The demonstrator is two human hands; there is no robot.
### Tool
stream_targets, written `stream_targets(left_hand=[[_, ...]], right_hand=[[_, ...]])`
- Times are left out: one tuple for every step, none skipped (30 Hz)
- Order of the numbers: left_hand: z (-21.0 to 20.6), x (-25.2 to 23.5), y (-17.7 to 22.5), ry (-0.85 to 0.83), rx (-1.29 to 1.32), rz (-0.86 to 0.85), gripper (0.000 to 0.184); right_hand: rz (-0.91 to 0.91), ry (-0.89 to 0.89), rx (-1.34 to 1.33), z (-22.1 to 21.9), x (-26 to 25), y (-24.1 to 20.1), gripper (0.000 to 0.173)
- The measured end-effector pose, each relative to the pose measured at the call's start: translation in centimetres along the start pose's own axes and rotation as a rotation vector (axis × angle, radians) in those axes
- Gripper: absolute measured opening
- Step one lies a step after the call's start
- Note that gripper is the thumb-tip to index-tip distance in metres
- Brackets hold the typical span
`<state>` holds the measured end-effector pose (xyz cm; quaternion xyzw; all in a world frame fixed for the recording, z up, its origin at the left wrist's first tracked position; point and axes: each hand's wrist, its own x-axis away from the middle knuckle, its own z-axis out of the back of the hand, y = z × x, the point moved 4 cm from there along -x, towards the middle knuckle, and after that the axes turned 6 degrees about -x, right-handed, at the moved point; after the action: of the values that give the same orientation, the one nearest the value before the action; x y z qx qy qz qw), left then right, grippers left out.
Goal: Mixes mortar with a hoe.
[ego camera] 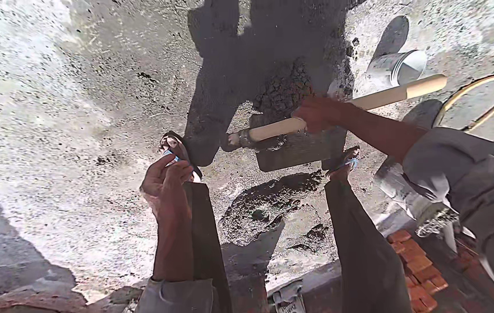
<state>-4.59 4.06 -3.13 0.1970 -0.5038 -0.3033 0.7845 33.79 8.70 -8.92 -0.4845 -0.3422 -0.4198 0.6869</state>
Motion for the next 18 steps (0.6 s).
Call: stream_targets(left_hand=[[-0.2, -0.1, 0.3, -0.004, 0.003, -0.008, 0.030], [-0.5, -0.1, 0.6, -0.010, 0.006, -0.019, 0.030], [-0.6, 0.0, 0.9, -0.016, 0.006, -0.024, 0.030], [-0.7, 0.0, 1.2, -0.021, 0.007, -0.030, 0.030], [-0.7, -0.1, 1.5, -0.019, 0.016, -0.044, 0.029], [-0.7, -0.2, 1.8, -0.010, 0.026, -0.052, 0.029], [-0.7, -0.2, 2.0, 0.002, 0.029, -0.055, 0.029], [-0.6, -0.2, 2.0, 0.010, 0.024, -0.052, 0.029], [-0.6, -0.2, 2.0, 0.014, 0.020, -0.045, 0.029], [-0.6, -0.1, 1.8, 0.008, 0.018, -0.038, 0.029], [-0.6, -0.1, 1.5, -0.001, 0.018, -0.033, 0.029], [-0.5, -0.1, 1.1, -0.010, 0.023, -0.032, 0.029], [-0.4, -0.2, 0.9, -0.015, 0.031, -0.029, 0.029], [-0.3, -0.2, 0.7, -0.012, 0.035, -0.025, 0.028], [-0.2, -0.2, 0.6, -0.007, 0.040, -0.018, 0.028], [-0.1, -0.2, 0.5, -0.004, 0.042, -0.015, 0.028], [0.0, -0.1, 0.4, -0.004, 0.042, -0.014, 0.027], [0.2, -0.1, 0.5, -0.004, 0.037, -0.014, 0.026]], right_hand=[[0.016, -0.009, -0.038, -0.7, 0.9, -0.5, 0.028], [0.039, 0.001, -0.081, -1.6, 1.8, -1.0, 0.031], [0.059, 0.016, -0.138, -2.7, 2.9, -1.9, 0.033], [0.062, 0.037, -0.206, -3.5, 4.0, -3.0, 0.033], [0.053, 0.074, -0.256, -4.0, 4.9, -3.9, 0.029], [0.028, 0.122, -0.295, -4.2, 5.6, -4.6, 0.025], [-0.005, 0.167, -0.336, -4.3, 6.1, -5.0, 0.023], [-0.036, 0.226, -0.387, -4.1, 6.6, -5.0, 0.022], [-0.066, 0.303, -0.430, -3.6, 6.9, -4.6, 0.021], [-0.108, 0.370, -0.475, -2.7, 7.1, -4.1, 0.021], [-0.167, 0.459, -0.501, -1.4, 7.4, -3.6, 0.021], [-0.247, 0.547, -0.519, 0.5, 7.9, -3.4, 0.023], [-0.344, 0.617, -0.560, 2.7, 8.7, -3.5, 0.026], [-0.418, 0.670, -0.630, 5.1, 9.3, -3.6, 0.031], [-0.383, 0.801, -0.717, 6.8, 9.1, -2.4, 0.037], [-0.309, 0.893, -0.808, 8.4, 8.5, -0.8, 0.044], [-0.216, 0.950, -0.918, 10.1, 7.5, 0.6, 0.049], [-0.148, 1.022, -1.030, 12.0, 6.4, 1.8, 0.046]])
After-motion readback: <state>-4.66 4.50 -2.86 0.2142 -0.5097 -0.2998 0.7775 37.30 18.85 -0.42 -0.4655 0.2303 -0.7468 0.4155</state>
